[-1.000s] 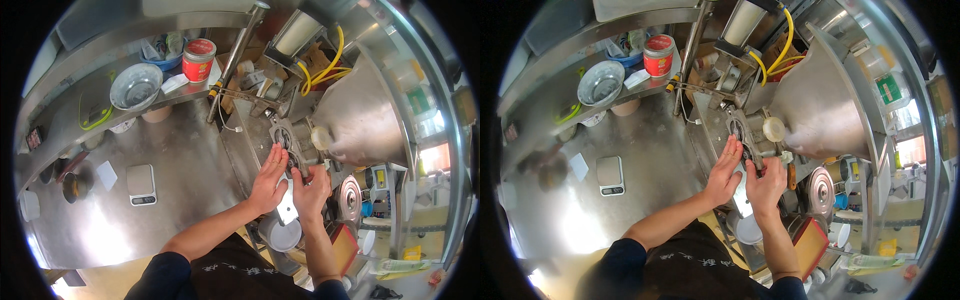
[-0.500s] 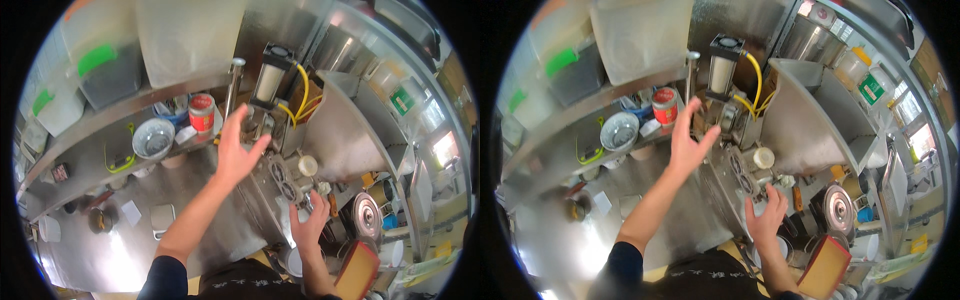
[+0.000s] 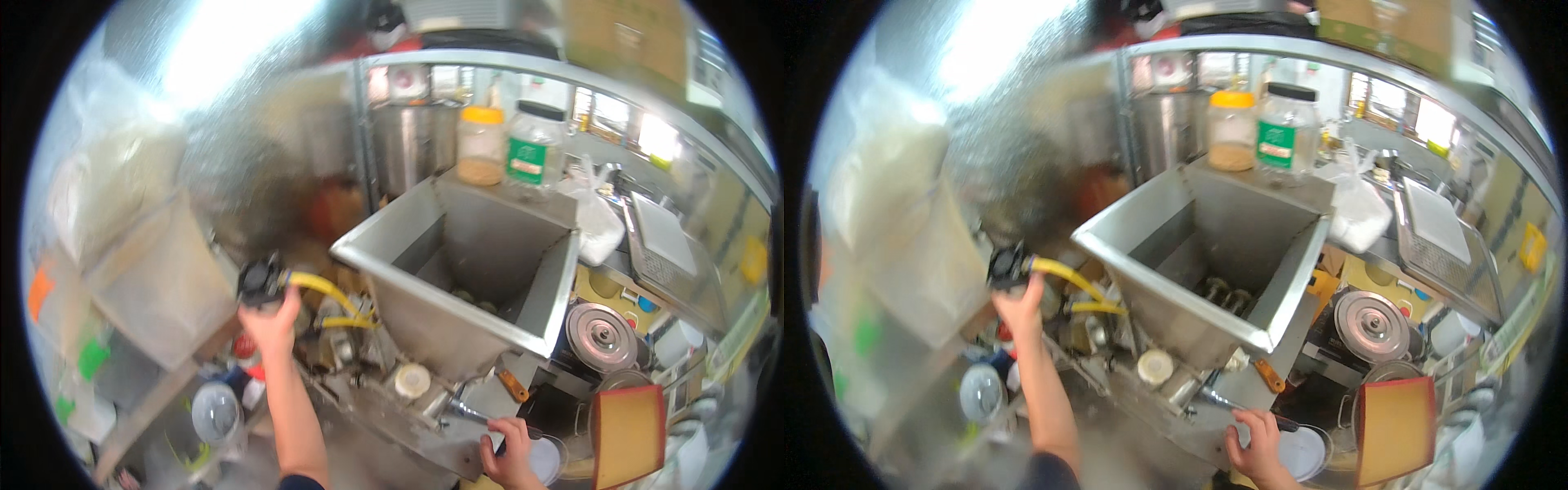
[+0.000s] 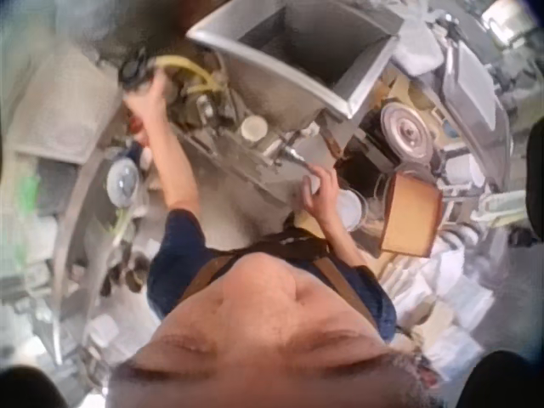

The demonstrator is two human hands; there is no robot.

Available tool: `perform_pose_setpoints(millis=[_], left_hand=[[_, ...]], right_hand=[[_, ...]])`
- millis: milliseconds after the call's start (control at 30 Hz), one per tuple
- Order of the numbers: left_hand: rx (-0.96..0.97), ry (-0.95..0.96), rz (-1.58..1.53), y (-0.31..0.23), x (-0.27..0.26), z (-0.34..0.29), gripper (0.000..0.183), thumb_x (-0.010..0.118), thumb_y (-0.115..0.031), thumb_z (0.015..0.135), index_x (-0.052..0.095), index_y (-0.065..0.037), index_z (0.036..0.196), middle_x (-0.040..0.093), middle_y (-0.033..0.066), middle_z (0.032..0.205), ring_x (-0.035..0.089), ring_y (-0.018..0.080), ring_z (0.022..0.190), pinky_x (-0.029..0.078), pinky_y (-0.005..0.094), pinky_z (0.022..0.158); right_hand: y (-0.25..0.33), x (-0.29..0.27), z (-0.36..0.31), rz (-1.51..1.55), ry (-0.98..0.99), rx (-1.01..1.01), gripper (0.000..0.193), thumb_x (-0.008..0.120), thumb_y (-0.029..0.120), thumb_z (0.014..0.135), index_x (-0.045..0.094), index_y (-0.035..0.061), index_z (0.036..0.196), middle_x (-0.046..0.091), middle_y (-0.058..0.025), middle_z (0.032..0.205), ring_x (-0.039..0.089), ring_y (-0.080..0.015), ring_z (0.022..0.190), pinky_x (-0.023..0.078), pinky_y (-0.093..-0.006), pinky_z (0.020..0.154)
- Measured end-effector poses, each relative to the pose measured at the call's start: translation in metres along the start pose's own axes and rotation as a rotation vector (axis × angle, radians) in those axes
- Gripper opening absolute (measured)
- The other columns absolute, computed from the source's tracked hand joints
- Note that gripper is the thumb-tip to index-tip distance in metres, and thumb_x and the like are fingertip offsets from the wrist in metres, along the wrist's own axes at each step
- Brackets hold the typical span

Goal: The person assembles a metal kitchen machine by inserting a roller and tightening it with a wrench, then moves to a sink to wash hands and rinse a metal bowl and a metal tray. The person dries hands with a paper towel at the end.

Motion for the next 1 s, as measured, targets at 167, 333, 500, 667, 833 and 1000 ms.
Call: perform_pose_setpoints(millis=[167, 333, 500, 667, 833, 1000], left_hand=[[0.021, -0.103, -0.111, -0.031, -0.005, -0.031, 0.053, 0.076, 0.01, 0.071, 0.06, 0.007, 0.121, 0.07, 0.0143, 0.106, 0.07, 0.0197, 0.093, 0.058, 0.0354, 0.087], [0.286, -0.078, 0.025, -0.1, 0.0, -0.021, 0.047, 0.079, 0.008, 0.071, 0.061, 0.008, 0.114, 0.07, 0.0119, 0.105, 0.069, 0.0179, 0.093, 0.057, 0.0342, 0.088], [0.405, -0.202, 0.079, -0.178, 0.003, -0.015, 0.044, 0.085, 0.003, 0.071, 0.066, 0.005, 0.11, 0.071, 0.0078, 0.1, 0.067, 0.0129, 0.086, 0.056, 0.0303, 0.082], [0.448, -0.135, 0.279, -0.24, 0.023, -0.015, 0.039, 0.087, -0.002, 0.07, 0.07, -0.001, 0.105, 0.07, 0.0012, 0.091, 0.062, 0.0075, 0.077, 0.052, 0.0236, 0.073], [0.265, -0.184, 0.424, -0.263, 0.003, -0.059, 0.04, 0.088, -0.005, 0.07, 0.072, 0.002, 0.105, 0.07, 0.0025, 0.09, 0.062, 0.0078, 0.078, 0.051, 0.0242, 0.074], [0.134, -0.153, 0.593, -0.259, -0.013, -0.113, 0.044, 0.088, -0.007, 0.072, 0.07, 0.005, 0.109, 0.069, 0.0062, 0.091, 0.064, 0.0123, 0.079, 0.051, 0.0251, 0.077]], right_hand=[[0.025, -0.007, 0.0, 0.041, -0.031, -0.159, 0.035, 0.077, -0.002, 0.072, 0.068, 0.0079, 0.104, 0.066, -0.0083, 0.094, 0.064, -0.0279, 0.082, 0.051, -0.0375, 0.073], [0.064, 0.005, 0.004, 0.282, 0.316, -0.307, 0.035, 0.076, 0.009, 0.084, 0.068, 0.0086, 0.118, 0.07, -0.0086, 0.102, 0.065, -0.0256, 0.086, 0.051, -0.0379, 0.076], [0.098, 0.065, -0.017, 0.59, 0.787, -0.229, 0.064, 0.065, 0.034, 0.099, 0.041, 0.0047, 0.152, 0.056, -0.0221, 0.136, 0.054, -0.038, 0.125, 0.043, -0.0443, 0.106], [0.13, 0.152, -0.038, 1.051, 0.843, 0.112, 0.077, 0.055, 0.042, 0.105, 0.019, 0.0041, 0.162, 0.035, -0.0202, 0.159, 0.036, -0.0325, 0.147, 0.031, -0.0435, 0.12], [0.13, 0.233, -0.054, 1.78, 0.637, 0.938, 0.066, 0.049, 0.049, 0.107, 0.032, 0.008, 0.156, 0.039, -0.0096, 0.157, 0.041, -0.0219, 0.142, 0.029, -0.0394, 0.121], [0.113, 0.212, -0.092, 1.783, 0.429, 1.156, 0.056, 0.051, 0.054, 0.105, 0.056, 0.0064, 0.134, 0.059, -0.0013, 0.129, 0.052, -0.0103, 0.114, 0.039, -0.0299, 0.102]])
Point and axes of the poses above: each hand's wrist, its own z-axis towards the middle knuckle, its own x-axis out of the palm, y = z × x, the point moved 6 cm from there along z, towards the middle knuckle
